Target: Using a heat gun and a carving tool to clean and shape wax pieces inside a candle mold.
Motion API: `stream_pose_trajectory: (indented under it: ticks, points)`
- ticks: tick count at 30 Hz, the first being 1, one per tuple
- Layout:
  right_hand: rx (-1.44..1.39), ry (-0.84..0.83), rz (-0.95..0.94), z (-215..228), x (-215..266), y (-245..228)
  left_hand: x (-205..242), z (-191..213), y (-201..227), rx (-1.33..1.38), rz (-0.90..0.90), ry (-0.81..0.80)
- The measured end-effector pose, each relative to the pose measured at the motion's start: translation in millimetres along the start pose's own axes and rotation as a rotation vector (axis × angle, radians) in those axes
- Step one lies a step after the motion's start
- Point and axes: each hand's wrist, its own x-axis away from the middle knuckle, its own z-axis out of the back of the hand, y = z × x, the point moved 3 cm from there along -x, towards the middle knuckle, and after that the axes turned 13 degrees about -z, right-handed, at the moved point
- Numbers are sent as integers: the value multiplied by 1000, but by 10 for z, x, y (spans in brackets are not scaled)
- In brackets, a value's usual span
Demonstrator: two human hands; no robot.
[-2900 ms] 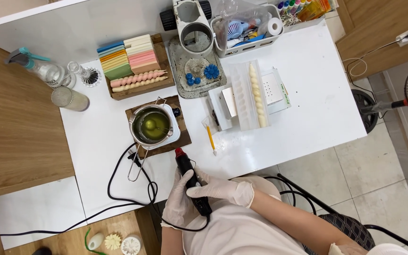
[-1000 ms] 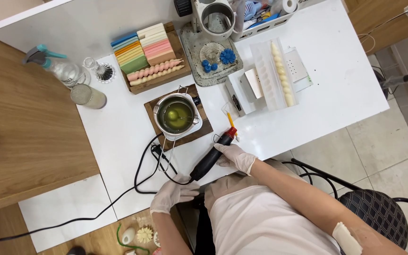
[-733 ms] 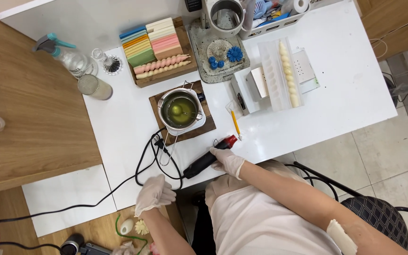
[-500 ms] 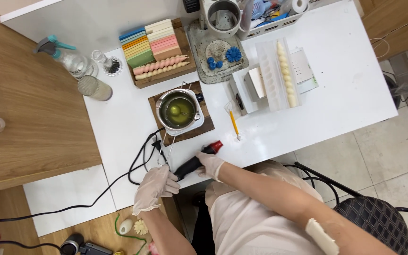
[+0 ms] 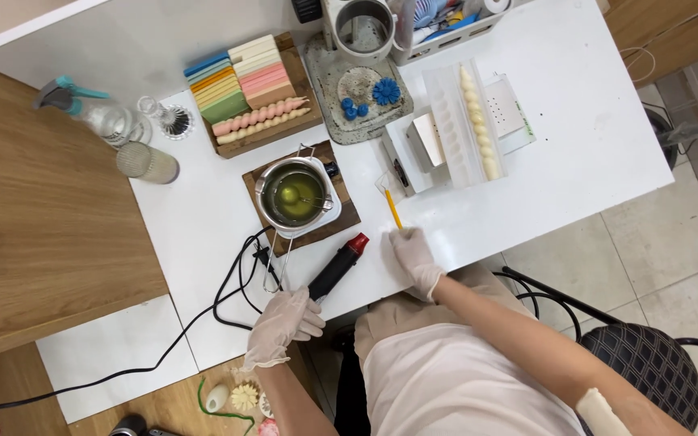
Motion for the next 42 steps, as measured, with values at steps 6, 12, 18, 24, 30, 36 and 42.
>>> stream_pose_trajectory:
  ticks: [6,12,18,24,30,36,42]
  points:
    - [246,212,384,157,161,-734,233,-497,444,39,-126,-127]
    - [429,126,358,135,-164,-640,204,-1091,450,151,-69,-151]
    - [541,-239,395,1029,642,-966,193,-1514,708,83,-20,-5]
    - [479,-545,490,2199,1170,-1275,66,-1963,1240,-131,-81,216]
    - [165,-665,431,3093,762,-1570,-483,-2548,1713,214,-243,340]
    - [35,-700,580,3642,406,-2268,-1306,-2906,1552,942,-263,269]
    - [-112,-654,596,3790,354,-2672,-1328,-2990,1730,1593,-309,-26]
